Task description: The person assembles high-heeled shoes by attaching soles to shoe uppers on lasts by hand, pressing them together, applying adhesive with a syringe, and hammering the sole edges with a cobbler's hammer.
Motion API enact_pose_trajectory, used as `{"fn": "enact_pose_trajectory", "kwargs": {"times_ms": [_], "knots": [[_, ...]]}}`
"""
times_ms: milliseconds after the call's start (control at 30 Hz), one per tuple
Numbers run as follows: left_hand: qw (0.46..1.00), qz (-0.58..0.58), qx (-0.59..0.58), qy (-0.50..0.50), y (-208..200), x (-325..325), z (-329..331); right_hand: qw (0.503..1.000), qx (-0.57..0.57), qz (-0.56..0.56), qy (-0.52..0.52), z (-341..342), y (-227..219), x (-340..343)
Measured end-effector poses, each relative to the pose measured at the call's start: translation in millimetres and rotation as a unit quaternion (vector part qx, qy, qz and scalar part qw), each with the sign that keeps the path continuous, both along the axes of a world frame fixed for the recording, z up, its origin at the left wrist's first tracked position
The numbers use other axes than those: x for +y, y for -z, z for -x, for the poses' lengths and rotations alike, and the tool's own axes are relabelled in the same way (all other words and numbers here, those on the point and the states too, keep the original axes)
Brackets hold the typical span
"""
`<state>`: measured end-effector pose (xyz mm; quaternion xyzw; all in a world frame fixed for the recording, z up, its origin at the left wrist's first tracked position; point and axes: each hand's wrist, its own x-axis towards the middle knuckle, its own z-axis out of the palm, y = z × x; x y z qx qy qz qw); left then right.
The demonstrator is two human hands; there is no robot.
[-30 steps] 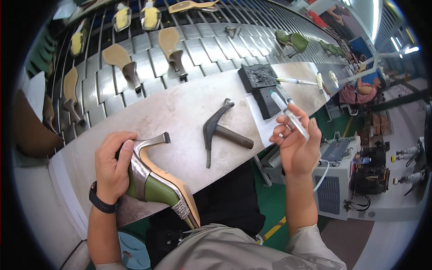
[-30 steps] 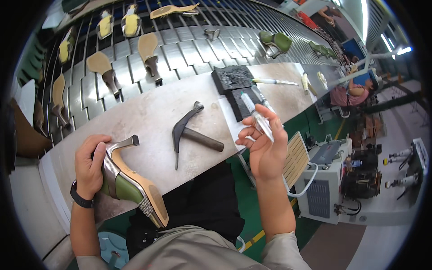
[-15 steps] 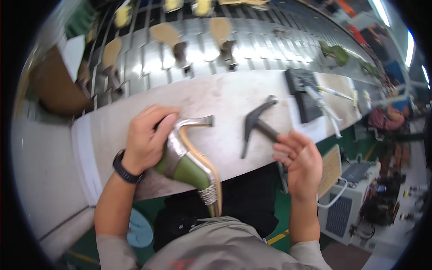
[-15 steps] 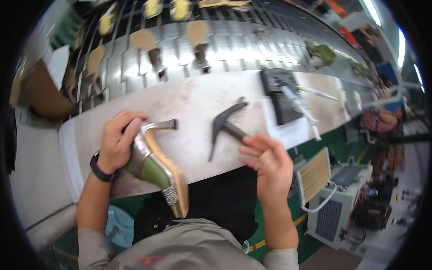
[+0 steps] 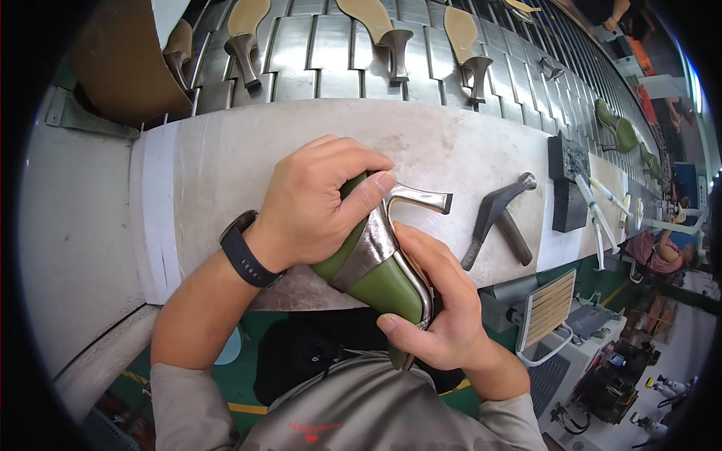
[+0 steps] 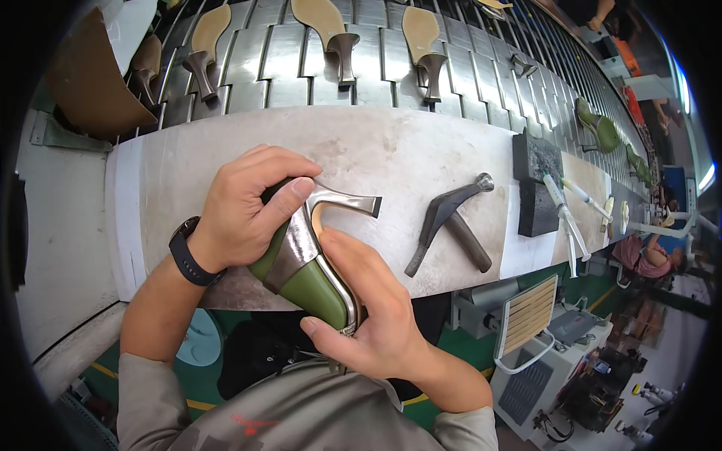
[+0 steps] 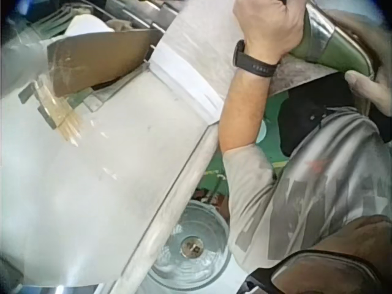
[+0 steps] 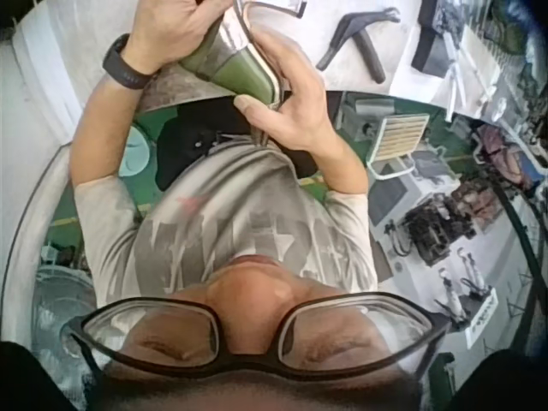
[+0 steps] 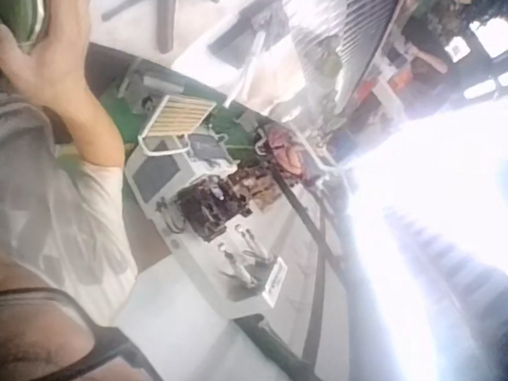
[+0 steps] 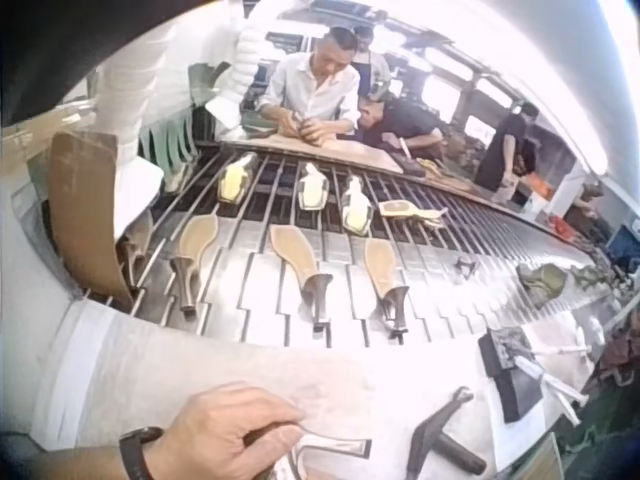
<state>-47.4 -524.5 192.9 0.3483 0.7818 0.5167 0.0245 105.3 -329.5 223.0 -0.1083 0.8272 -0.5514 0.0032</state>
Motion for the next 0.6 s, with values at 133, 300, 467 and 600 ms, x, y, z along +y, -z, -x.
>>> {"fn": "enact_pose_trajectory", "kwargs": {"times_ms": [133, 300, 467, 600], "knots": [[1.000, 0.005, 0.000, -0.002, -1, -1, 1, 1.000, -0.011, -0.003, -0.010, 5, -3, 2], [1.000, 0.000, 0.026, -0.007, -5, -1, 1, 0.998, -0.023, -0.048, -0.017, 9, -18, 3], [0.964, -0.123, -0.216, -0.093, -7, -13, -14, 0.978, -0.153, 0.132, 0.055, -3, -13, -3], [0.906, -0.260, -0.290, -0.162, -10, -38, -77, 0.919, -0.145, 0.344, 0.125, -17, 4, -6]]}}
